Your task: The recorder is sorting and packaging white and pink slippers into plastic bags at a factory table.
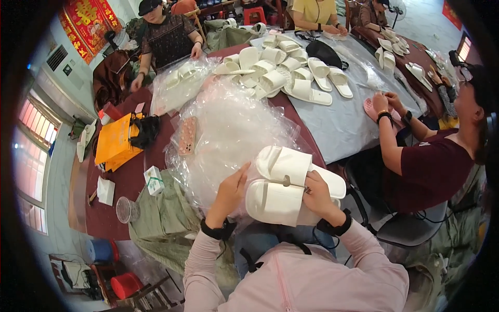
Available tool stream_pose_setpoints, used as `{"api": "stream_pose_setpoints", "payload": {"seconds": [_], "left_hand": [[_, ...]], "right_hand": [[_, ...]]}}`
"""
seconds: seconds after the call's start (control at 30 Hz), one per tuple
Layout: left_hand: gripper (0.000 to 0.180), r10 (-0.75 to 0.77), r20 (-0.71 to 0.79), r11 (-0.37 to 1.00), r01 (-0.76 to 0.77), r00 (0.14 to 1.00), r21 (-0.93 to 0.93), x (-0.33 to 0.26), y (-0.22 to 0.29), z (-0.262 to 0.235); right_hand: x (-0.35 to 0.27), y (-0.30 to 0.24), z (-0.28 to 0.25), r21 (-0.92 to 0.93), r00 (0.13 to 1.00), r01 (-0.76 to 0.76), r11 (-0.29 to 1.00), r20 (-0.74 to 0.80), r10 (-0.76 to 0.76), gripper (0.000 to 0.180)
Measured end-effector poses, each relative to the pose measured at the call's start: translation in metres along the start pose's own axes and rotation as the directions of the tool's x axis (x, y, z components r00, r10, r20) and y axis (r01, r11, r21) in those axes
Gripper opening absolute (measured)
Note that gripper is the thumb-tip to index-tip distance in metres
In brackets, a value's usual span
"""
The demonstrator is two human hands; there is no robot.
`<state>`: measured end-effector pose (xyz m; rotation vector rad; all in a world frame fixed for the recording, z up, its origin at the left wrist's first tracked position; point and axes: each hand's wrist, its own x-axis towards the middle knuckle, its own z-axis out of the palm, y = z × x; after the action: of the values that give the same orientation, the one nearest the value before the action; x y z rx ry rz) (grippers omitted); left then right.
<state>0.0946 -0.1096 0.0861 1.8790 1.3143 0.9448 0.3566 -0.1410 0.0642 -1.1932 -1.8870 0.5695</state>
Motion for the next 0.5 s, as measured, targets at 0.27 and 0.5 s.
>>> {"api": "stream_pose_setpoints", "payload": {"seconds": [0.27, 0.5], "left_hand": [[0.047, 0.248, 0.094, 0.945, -0.262, 0.964, 0.197, 0.000, -0.001, 0.004], [0.051, 0.331, 0.142, 0.778, -0.355, 0.933, 0.519, -0.005, 0.007, 0.023]], "right_hand": [[0.013, -0.016, 0.008, -0.294, 0.984, 0.134, 0.947, -0.072, -0.161, 0.031], [0.014, -0.015, 0.023, -0.302, 0.971, -0.052, 0.952, -0.237, -0.022, 0.024]]}}
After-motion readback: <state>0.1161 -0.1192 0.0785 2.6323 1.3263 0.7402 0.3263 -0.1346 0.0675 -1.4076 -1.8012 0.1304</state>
